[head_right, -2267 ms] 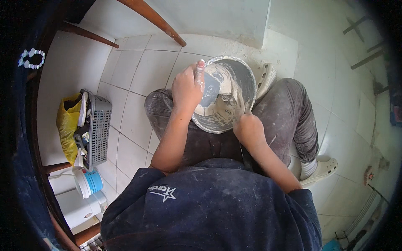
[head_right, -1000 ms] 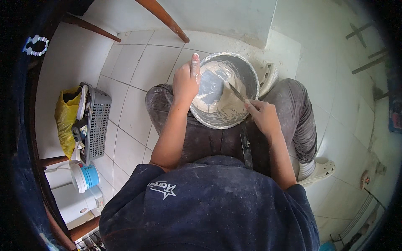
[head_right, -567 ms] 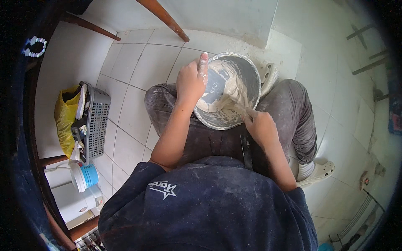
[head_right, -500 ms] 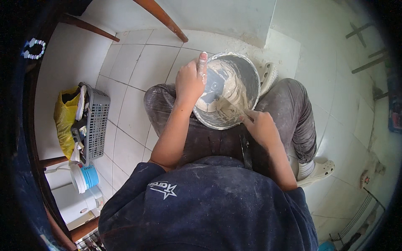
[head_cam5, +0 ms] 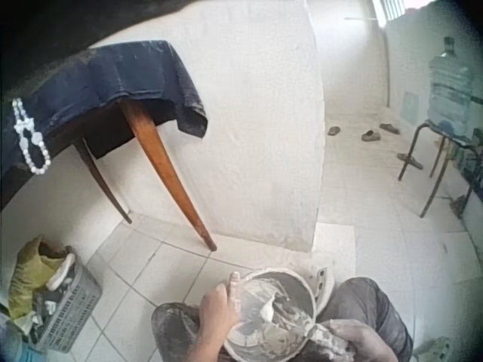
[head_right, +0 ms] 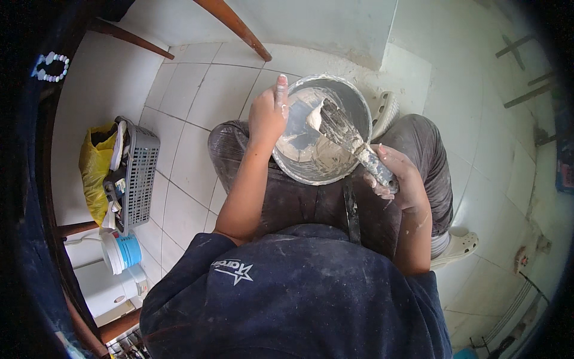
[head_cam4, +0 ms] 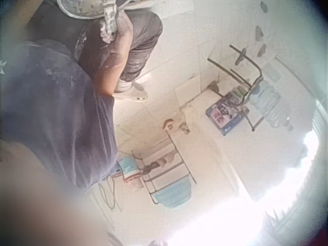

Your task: The person applies plaster or putty to the lower section of a wall using a putty knife.

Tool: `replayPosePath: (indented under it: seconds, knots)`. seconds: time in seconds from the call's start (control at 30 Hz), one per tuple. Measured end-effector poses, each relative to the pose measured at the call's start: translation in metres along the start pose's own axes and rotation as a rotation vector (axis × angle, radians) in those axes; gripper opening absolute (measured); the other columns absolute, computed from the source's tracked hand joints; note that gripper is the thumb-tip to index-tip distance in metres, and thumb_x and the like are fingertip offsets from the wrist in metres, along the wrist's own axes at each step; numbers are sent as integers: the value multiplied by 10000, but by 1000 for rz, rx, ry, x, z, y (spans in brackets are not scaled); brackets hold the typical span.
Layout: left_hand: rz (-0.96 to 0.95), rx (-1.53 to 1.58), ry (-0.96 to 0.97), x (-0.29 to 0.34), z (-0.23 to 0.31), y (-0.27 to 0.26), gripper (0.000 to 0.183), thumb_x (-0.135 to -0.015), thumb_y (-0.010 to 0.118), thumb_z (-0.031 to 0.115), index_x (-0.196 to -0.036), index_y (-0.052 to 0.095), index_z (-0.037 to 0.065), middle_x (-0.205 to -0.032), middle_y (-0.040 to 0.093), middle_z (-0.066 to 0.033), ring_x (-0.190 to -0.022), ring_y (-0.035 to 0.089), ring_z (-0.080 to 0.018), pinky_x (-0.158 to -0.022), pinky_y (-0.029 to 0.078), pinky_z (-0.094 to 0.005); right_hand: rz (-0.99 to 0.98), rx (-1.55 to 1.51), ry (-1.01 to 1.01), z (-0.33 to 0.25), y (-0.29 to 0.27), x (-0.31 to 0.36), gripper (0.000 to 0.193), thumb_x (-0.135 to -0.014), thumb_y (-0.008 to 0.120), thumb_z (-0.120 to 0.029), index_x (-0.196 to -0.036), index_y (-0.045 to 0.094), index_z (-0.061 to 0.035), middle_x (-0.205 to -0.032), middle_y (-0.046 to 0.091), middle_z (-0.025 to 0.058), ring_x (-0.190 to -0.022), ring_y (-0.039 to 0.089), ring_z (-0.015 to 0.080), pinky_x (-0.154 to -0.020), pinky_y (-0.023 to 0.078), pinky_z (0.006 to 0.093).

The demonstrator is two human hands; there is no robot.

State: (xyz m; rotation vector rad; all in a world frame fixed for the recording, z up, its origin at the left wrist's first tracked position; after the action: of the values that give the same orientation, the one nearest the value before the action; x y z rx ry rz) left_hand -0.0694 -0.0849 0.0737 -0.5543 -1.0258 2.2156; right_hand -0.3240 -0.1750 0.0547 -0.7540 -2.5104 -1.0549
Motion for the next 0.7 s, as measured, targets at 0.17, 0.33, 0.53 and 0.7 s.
replayPosePath:
  seconds: [0.17, 0.33, 0.53, 0.7]
  knots:
    - [17, 60, -211, -8, -39, 3, 729, -958, 219, 563, -782, 626, -16, -759, 604, -270, -784, 577, -460, -746, 452, -489, -100, -225, -41, 11, -18, -4, 310, -969, 413, -270, -1119, 495, -12, -607, 546, 130, -334, 371, 87, -274, 236, 189]
    - [120, 341, -422, 3, -107, 15, 864, -914, 204, 667, -978, 622, -87, -981, 606, -299, -999, 567, -416, -906, 409, -431, 84, 316, -419, -31, -34, -8, 320, -946, 482, -221, -1194, 533, -25, -785, 611, 102, -592, 517, 101, -504, 421, 215]
    - [59, 512, -473, -1, -121, 24, 939, -901, 189, 690, -1145, 546, -143, -1157, 568, -302, -1125, 529, -389, -993, 361, -393, 353, 1104, -683, -78, -101, -79, 375, -812, 659, -102, -1180, 592, -86, -982, 619, 51, -926, 584, 192, -801, 472, 318]
    - [121, 348, -458, -3, -107, 29, 922, -910, 198, 676, -1119, 553, -148, -1138, 565, -325, -1111, 528, -418, -975, 373, -401, 547, 1399, -747, -84, -170, -163, 287, -777, 676, -102, -1063, 666, -117, -988, 624, 81, -963, 586, 261, -830, 471, 364]
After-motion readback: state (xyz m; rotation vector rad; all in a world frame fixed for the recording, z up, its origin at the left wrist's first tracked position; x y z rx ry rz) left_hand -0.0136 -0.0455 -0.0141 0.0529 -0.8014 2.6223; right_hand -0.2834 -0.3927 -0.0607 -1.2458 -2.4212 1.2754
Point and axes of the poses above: each hand's wrist, its own x-axis away from the middle knuckle, its own y-axis out of the palm, z = x × y, the point moved 3 cm from there along -x, towards the middle knuckle
